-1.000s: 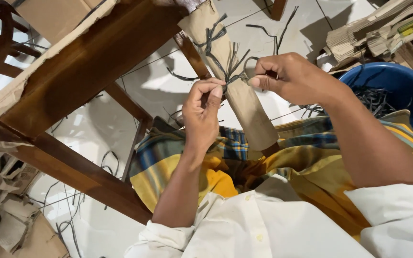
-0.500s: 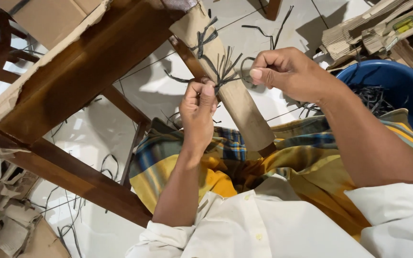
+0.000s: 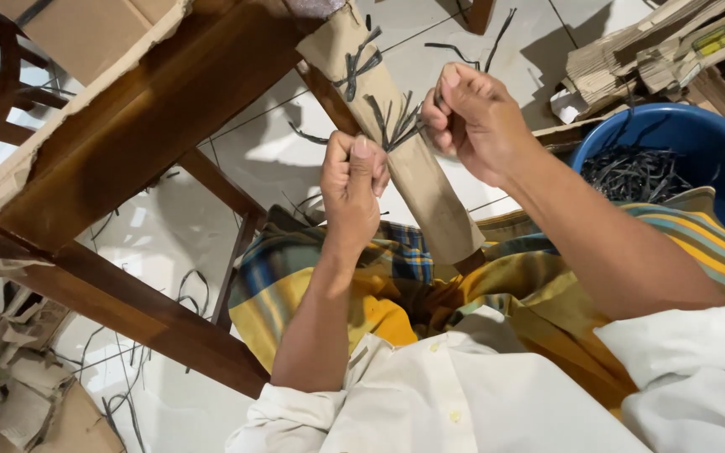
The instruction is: Wrapping protective cardboard around wooden chair legs and securing them with wire ties.
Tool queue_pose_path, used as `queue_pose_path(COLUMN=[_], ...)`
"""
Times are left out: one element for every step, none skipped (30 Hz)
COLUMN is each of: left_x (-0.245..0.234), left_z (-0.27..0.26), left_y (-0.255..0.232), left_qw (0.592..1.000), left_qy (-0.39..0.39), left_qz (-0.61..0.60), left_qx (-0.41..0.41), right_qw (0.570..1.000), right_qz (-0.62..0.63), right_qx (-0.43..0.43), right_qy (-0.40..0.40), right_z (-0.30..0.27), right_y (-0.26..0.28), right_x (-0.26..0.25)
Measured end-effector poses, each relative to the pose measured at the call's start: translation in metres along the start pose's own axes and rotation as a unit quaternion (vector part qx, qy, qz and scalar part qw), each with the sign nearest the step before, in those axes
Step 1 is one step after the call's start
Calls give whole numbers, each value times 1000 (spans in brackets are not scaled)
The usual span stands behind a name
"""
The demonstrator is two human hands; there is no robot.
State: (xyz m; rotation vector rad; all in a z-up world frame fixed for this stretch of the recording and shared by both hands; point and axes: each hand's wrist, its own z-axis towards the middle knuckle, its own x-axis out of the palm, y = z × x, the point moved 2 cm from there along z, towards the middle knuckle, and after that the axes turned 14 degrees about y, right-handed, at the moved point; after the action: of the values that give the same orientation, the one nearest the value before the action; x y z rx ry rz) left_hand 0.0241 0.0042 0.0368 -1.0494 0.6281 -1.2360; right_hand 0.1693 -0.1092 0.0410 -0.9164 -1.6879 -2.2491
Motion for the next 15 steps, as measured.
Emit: queue_pose_path(left_x=[-1,-3,-3,-4,-4,-4,-5,-7,-9,-10,-12,-13,-15,-15,-17], left_z=[-1,-1,-2,-2,-1,0,0,-1,-1,-2,-5,-7,-12,-14,-15], left_y=[-1,0,2,3,2,2,1,1,1,3,3,3,4,3,2], left_qw=[1000,1000,1000,999,999,999,998,998,998,998,998,999,999,999,999], left_qy=[4,2,12,22,21,25,28,26,31,37,38,26,15,17,-28], left_qz=[21,22,23,25,26,30,35,37,44,51,48,30,11,8,10], left_qx=[-2,-3,-13,-22,-21,-29,-36,-35,-32,-28,-27,-27,-29,-33,-20], right_qw=[1000,1000,999,998,998,996,994,994,996,998,997,997,997,997,997], right_qz=[-6,-4,-34,-63,-63,-80,-96,-95,-80,-65,-66,-68,-66,-66,-63], right_qx=[16,17,9,1,1,11,22,22,24,26,26,30,35,37,37], right_qy=[-20,-19,-22,-25,-24,-39,-53,-51,-23,4,2,-12,-28,-32,-34], right_z=[2,6,9,11,13,15,17,18,17,16,13,11,6,4,1], right_y=[0,0,0,1,1,1,0,-1,-1,-2,-2,-2,-4,-10,-16], right_x=[-1,-1,-1,-1,-2,-2,-2,-5,-8,-11,-13,-16,-18,-24,-30])
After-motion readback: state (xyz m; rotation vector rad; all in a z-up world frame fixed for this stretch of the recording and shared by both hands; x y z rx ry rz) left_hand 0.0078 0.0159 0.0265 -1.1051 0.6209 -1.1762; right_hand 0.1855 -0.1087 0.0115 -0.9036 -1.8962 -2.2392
